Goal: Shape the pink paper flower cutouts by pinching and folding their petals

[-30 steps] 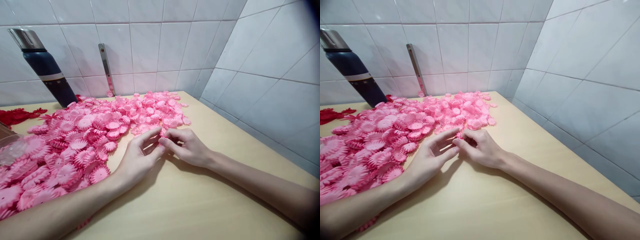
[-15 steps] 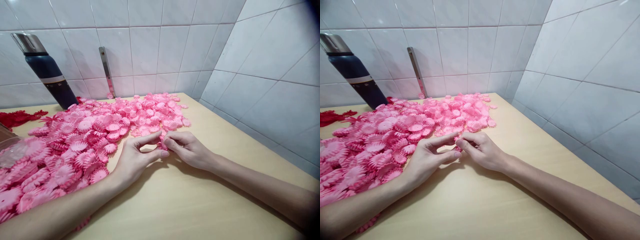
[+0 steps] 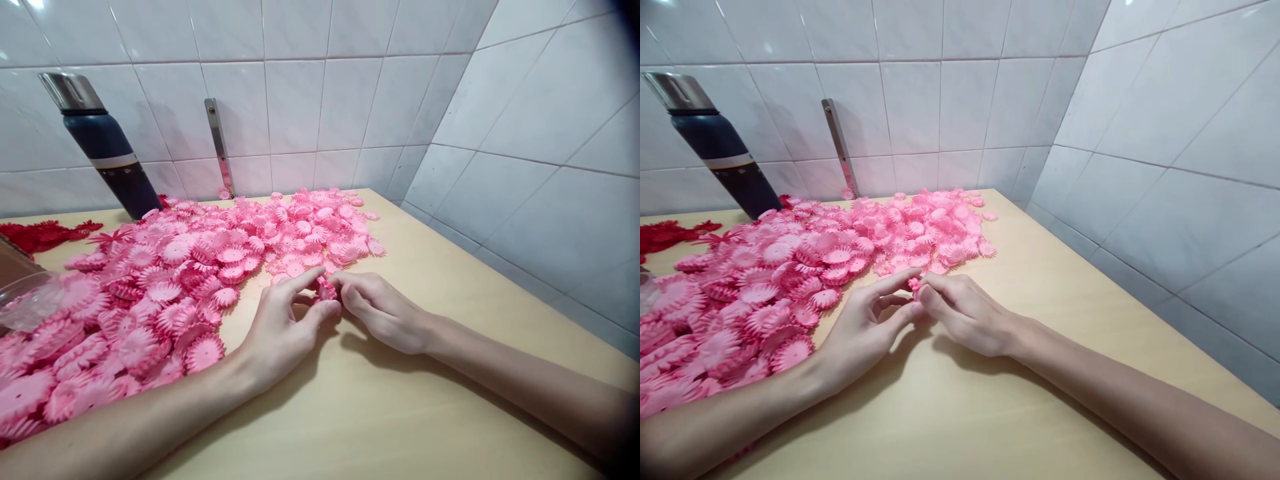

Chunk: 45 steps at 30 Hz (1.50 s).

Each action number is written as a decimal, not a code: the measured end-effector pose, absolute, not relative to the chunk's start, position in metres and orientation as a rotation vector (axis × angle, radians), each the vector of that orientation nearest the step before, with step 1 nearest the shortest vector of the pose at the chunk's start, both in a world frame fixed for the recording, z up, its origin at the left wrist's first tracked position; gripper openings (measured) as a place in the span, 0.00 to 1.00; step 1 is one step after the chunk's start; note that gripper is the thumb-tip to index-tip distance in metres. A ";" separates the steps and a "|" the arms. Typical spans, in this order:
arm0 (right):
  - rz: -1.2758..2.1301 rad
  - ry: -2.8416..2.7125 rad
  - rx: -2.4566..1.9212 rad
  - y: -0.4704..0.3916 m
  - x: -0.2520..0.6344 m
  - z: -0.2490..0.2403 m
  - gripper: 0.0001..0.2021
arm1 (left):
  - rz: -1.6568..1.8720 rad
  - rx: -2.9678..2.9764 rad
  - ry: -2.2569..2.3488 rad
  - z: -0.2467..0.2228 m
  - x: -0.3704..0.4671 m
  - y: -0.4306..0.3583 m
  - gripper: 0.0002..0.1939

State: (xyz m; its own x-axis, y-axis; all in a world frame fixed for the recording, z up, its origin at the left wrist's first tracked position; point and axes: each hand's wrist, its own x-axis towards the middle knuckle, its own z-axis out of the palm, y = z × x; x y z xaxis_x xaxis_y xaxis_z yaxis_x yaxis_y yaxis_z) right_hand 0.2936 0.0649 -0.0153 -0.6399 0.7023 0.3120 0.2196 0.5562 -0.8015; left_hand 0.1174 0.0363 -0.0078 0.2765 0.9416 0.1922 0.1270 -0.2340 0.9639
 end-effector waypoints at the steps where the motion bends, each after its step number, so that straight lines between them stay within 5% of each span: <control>1: 1.003 -2.153 -0.746 0.064 0.294 -0.015 0.23 | 1.093 1.610 1.015 -0.008 0.118 0.036 0.14; 10: 0.903 -2.243 -0.736 0.064 0.297 -0.013 0.21 | 0.955 2.060 1.145 -0.003 0.113 0.033 0.09; 21: 0.716 -1.947 -0.855 0.068 0.302 -0.019 0.23 | 0.985 1.933 1.172 -0.007 0.113 0.039 0.12; 30: 0.524 -1.984 -0.768 0.063 0.296 -0.018 0.02 | 0.958 1.699 1.087 -0.014 0.111 0.042 0.13; 32: 0.499 -1.951 -0.753 0.063 0.296 -0.018 0.05 | 0.974 1.655 1.046 -0.014 0.112 0.044 0.15; 40: 1.168 -1.771 -0.855 0.063 0.295 -0.016 0.04 | 1.098 1.528 0.946 -0.018 0.115 0.045 0.15; 45: 0.972 -1.781 -0.891 0.067 0.295 -0.017 0.02 | 1.162 1.684 1.082 -0.019 0.112 0.045 0.17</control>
State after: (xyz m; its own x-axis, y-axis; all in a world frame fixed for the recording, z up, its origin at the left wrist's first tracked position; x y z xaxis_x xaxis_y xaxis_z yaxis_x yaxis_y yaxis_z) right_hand 0.2949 0.0667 -0.0168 -0.3427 0.8680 0.3595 0.1675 0.4329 -0.8857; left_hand 0.1119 0.0454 -0.0190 0.2110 0.9399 0.2685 0.2014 -0.3106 0.9290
